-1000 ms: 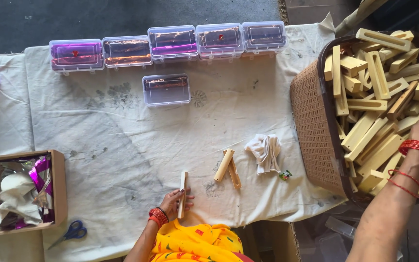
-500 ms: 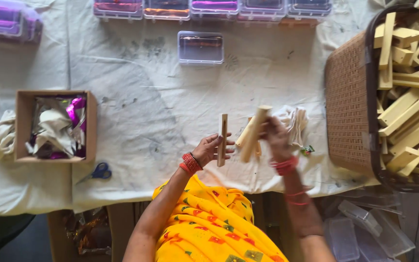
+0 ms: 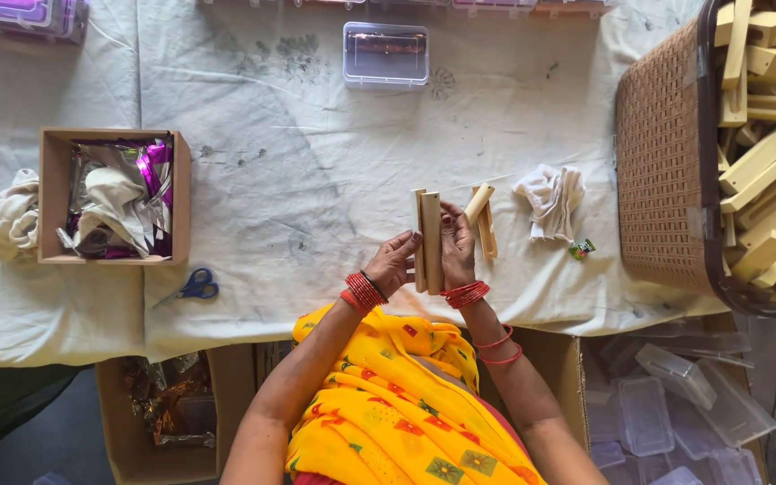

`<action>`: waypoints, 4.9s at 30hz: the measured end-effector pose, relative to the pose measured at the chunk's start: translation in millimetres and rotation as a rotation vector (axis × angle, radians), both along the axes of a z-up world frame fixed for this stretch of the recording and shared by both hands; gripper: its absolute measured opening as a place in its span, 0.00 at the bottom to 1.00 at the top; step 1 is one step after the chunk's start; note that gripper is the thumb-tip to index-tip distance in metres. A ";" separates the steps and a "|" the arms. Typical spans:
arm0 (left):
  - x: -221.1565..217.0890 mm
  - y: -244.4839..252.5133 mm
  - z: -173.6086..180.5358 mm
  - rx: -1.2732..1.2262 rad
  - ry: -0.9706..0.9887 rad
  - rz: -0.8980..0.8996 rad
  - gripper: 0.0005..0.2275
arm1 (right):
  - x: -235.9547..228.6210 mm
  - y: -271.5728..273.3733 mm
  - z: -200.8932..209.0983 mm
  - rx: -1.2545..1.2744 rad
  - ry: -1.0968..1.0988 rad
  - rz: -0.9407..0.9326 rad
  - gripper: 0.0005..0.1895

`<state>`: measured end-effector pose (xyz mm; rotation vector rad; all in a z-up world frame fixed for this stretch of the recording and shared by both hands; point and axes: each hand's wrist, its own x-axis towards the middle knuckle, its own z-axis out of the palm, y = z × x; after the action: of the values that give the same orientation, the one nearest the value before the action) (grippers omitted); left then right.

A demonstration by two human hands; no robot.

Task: The person wipes a wooden block with a white cloth, then wraps it in a sheet of gold foil. They place the wrapped block into a clear plastic container and close the lid. The person then picks up several more wooden blocks from a basket and arranges them on the table.

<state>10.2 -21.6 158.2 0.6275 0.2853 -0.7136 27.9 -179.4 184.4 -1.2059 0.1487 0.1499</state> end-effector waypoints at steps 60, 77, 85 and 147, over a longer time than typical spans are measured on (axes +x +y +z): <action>2.3 0.7 27.0 0.696 -0.510 0.086 0.19 | 5.7 6.7 15.1 0.000 0.032 0.191 0.18; 0.5 6.5 51.9 1.046 -1.131 0.219 0.24 | -0.8 -10.0 29.7 -0.272 -0.299 0.293 0.21; -5.8 13.6 -66.9 0.529 -0.208 0.087 0.12 | 77.2 -106.8 56.7 -1.205 -0.510 0.229 0.19; 39.9 59.4 -127.2 0.320 0.321 -0.063 0.15 | 439.3 -534.1 152.0 -1.716 -0.513 -0.559 0.12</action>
<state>50.2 37.8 31.0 0.8281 0.6884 -0.8373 467.2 -713.5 336.4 -2.7719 0.1441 -0.9801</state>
